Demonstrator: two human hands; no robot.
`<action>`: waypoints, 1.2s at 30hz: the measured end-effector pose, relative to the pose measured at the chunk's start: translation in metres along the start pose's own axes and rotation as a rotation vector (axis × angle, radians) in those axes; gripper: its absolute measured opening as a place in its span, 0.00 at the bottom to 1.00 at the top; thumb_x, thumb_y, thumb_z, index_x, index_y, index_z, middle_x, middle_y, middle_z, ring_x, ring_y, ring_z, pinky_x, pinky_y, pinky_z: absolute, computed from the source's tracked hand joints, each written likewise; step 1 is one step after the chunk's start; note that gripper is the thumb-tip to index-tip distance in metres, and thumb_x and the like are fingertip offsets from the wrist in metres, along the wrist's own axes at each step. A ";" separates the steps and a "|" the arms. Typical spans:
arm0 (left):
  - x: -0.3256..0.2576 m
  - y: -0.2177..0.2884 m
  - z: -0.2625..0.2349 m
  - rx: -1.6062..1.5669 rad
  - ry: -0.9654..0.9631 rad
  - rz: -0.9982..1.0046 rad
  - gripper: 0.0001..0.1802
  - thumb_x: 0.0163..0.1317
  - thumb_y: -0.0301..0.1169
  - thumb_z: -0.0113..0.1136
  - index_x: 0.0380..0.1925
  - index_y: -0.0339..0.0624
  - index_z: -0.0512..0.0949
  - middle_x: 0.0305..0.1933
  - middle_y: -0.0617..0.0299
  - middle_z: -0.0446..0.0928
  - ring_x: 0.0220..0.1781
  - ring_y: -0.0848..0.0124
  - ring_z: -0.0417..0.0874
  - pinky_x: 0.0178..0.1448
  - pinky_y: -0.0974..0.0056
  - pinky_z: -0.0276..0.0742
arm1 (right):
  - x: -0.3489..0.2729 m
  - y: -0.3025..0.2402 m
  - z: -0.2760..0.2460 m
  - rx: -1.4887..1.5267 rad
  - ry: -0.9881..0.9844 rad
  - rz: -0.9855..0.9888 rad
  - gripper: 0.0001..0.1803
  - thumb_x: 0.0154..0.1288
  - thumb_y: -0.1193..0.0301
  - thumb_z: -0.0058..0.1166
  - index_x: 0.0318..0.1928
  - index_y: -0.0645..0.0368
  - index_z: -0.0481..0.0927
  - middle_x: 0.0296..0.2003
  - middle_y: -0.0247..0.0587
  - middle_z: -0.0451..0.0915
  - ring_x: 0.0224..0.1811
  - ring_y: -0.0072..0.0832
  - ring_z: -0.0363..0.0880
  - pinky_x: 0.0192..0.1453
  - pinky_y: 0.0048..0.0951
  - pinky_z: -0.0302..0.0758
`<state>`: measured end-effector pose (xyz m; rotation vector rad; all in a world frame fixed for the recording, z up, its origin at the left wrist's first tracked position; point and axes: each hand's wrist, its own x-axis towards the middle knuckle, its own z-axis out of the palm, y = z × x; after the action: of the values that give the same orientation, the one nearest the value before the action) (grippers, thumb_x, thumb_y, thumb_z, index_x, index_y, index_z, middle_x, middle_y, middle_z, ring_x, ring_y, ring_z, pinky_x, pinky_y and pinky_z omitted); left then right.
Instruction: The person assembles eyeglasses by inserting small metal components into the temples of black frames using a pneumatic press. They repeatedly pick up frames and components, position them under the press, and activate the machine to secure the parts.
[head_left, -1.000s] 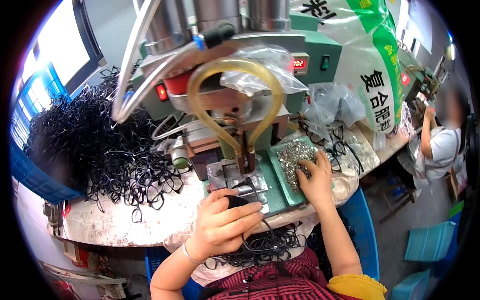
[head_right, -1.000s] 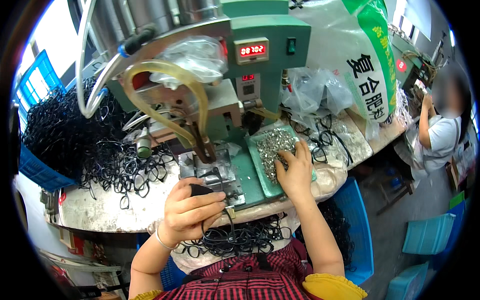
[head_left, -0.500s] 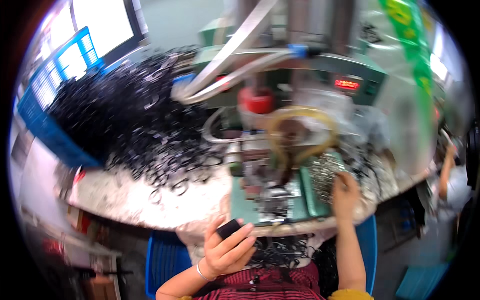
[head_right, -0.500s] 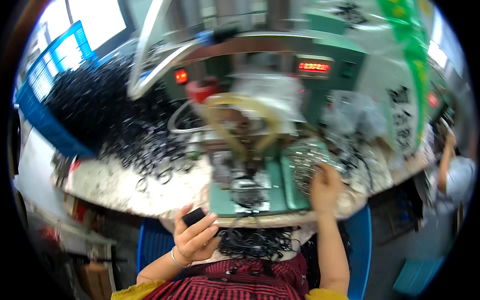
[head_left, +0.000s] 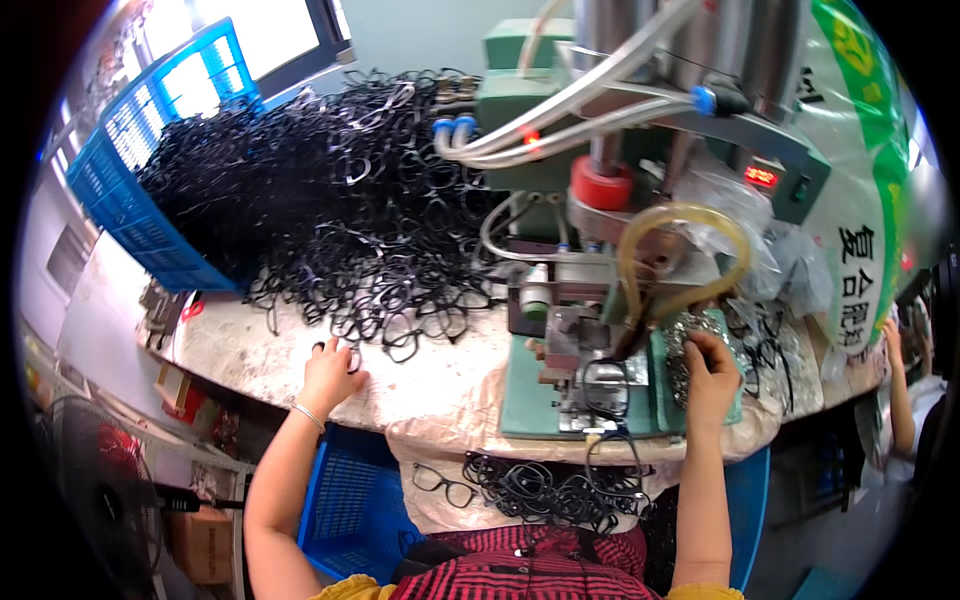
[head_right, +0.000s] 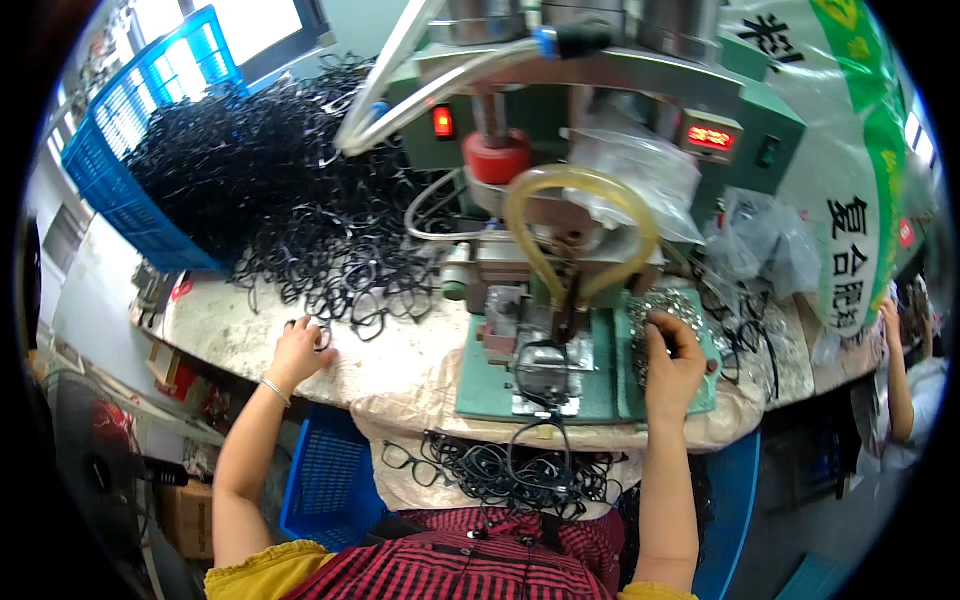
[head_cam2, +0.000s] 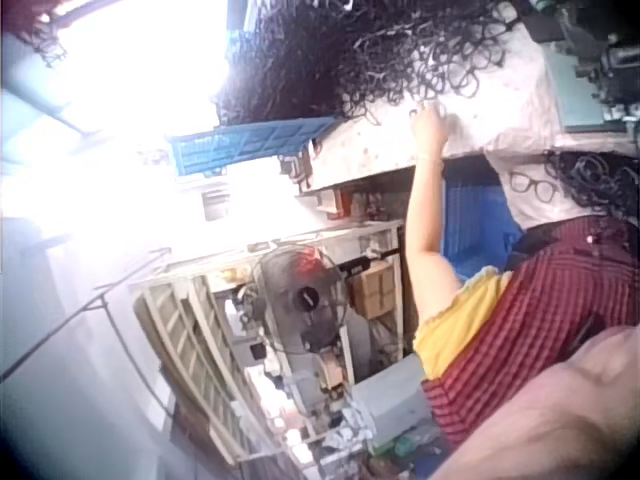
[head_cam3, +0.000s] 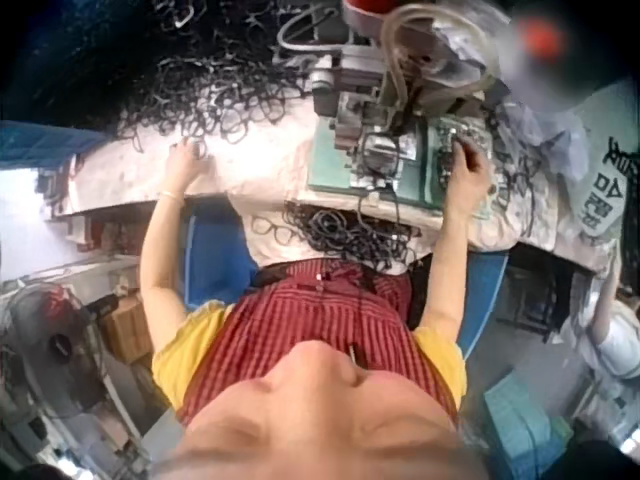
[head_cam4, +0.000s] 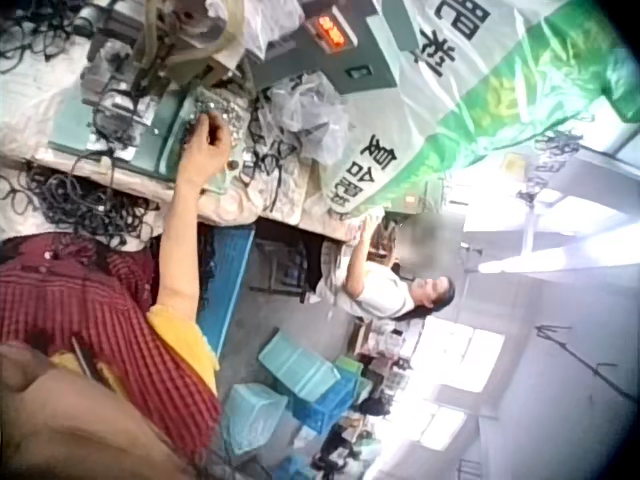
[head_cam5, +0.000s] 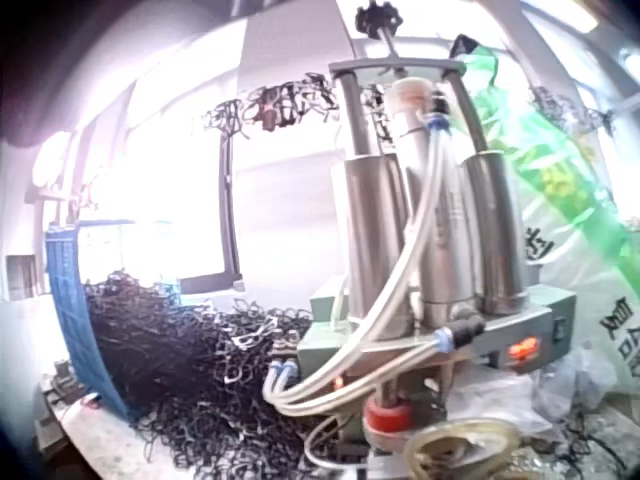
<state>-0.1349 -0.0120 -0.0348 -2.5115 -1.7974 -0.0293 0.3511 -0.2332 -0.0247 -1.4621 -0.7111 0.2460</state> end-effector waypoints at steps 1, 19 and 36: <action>0.000 -0.015 0.041 -0.130 0.161 0.044 0.15 0.55 0.39 0.69 0.25 0.38 0.77 0.38 0.49 0.76 0.43 0.48 0.76 0.50 0.50 0.75 | -0.003 -0.002 -0.005 -0.101 0.003 -0.005 0.08 0.64 0.79 0.60 0.43 0.64 0.85 0.37 0.35 0.85 0.39 0.20 0.79 0.49 0.22 0.74; 0.037 0.118 -0.042 -2.170 0.328 -0.195 0.10 0.70 0.33 0.61 0.40 0.41 0.71 0.40 0.54 0.84 0.40 0.60 0.88 0.42 0.60 0.90 | -0.011 -0.074 0.033 0.131 -0.221 -0.159 0.12 0.56 0.79 0.62 0.42 0.64 0.80 0.36 0.37 0.83 0.40 0.25 0.80 0.48 0.25 0.75; -0.074 0.190 -0.106 -1.182 0.747 0.509 0.30 0.75 0.54 0.42 0.35 0.36 0.79 0.37 0.51 0.85 0.30 0.61 0.83 0.39 0.63 0.83 | -0.054 -0.107 0.060 0.548 -0.251 0.107 0.29 0.61 0.82 0.59 0.62 0.69 0.66 0.51 0.44 0.79 0.47 0.26 0.81 0.59 0.28 0.73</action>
<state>0.0232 -0.1486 0.0616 -2.7291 -0.8270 -2.1654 0.2469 -0.2284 0.0595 -0.9523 -0.6964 0.6615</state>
